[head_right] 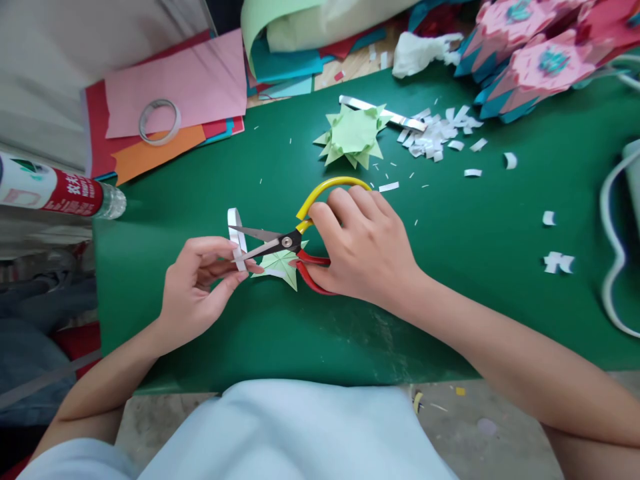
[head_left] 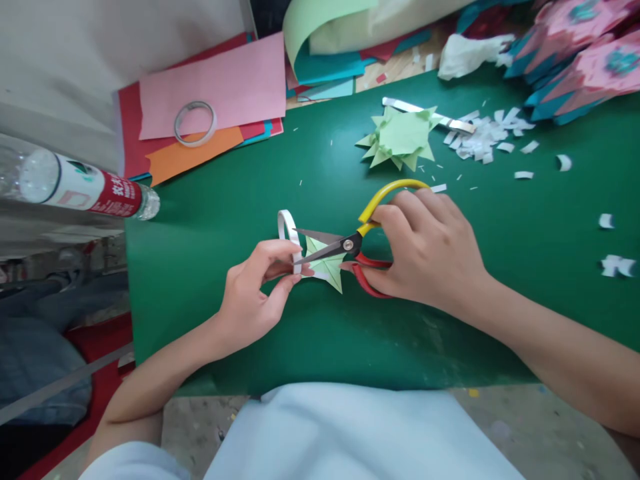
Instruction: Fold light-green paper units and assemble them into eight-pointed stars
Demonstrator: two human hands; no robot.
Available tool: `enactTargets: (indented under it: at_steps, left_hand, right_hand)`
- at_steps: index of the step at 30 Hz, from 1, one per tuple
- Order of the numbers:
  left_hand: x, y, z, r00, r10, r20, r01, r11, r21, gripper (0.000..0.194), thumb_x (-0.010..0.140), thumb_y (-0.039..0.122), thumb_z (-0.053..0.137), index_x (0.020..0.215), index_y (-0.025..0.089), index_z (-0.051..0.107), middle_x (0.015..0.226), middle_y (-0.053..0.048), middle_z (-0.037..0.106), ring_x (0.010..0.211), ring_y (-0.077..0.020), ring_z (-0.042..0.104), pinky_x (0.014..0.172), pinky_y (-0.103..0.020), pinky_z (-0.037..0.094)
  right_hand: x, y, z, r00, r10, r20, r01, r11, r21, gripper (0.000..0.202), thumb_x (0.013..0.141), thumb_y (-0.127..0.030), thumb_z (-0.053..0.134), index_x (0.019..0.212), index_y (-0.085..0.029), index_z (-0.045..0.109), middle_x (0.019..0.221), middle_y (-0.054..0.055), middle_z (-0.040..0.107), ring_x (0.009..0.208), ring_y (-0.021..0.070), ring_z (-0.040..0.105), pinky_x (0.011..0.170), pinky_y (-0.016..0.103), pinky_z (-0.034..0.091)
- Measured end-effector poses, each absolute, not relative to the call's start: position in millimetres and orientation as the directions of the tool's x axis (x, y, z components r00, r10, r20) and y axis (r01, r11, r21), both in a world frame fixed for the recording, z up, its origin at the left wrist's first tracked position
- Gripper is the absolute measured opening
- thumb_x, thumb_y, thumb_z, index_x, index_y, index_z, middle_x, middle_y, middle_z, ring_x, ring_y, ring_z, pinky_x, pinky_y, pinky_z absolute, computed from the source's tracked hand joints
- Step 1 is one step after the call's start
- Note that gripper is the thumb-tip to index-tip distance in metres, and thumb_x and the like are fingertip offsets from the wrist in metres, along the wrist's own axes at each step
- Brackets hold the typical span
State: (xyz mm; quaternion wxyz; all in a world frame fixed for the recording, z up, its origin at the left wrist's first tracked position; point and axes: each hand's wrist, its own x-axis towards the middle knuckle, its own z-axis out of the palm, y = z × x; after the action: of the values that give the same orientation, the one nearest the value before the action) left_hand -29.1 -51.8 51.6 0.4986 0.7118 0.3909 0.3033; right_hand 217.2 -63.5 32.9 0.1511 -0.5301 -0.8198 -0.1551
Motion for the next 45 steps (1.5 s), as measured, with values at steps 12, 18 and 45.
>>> enactTargets:
  at_steps: [12, 18, 45]
  left_hand:
    - [-27, -48, 47, 0.525, 0.773, 0.354, 0.323, -0.567, 0.758, 0.017, 0.083, 0.002, 0.063, 0.085, 0.019, 0.063, 0.097, -0.002, 0.076, 0.088, -0.0142, 0.075, 0.074, -0.02, 0.06]
    - [-26, -49, 46, 0.502, 0.805, 0.315, 0.334, -0.517, 0.788, 0.015, 0.082, 0.002, 0.064, 0.081, 0.017, 0.063, 0.089, -0.002, 0.077, 0.086, -0.0162, 0.075, 0.074, -0.021, 0.06]
    - [-44, 2, 22, 0.588, 0.662, 0.465, 0.565, -0.747, 0.35, 0.011, 0.082, 0.013, 0.063, 0.087, 0.022, 0.067, 0.107, -0.006, 0.07, 0.102, -0.0212, 0.066, 0.081, -0.033, 0.055]
  right_hand:
    - [215, -67, 33, -0.389, 0.77, 0.506, 0.913, 0.395, 0.102, 0.047, 0.084, -0.062, 0.054, 0.088, -0.016, 0.061, 0.076, 0.007, 0.059, 0.069, 0.0197, 0.045, 0.063, 0.032, 0.037]
    - [214, -67, 34, -0.381, 0.707, 0.595, 0.916, 0.377, 0.138, 0.026, 0.082, -0.043, 0.063, 0.073, -0.02, 0.056, 0.061, 0.001, 0.053, 0.059, 0.0153, 0.039, 0.052, 0.028, 0.03]
    - [233, -50, 17, -0.088, 0.988, 0.129, 0.976, 0.111, -0.186, 0.031, 0.087, -0.039, 0.059, 0.108, -0.016, 0.06, 0.099, 0.013, 0.066, 0.091, 0.027, 0.059, 0.057, 0.031, 0.034]
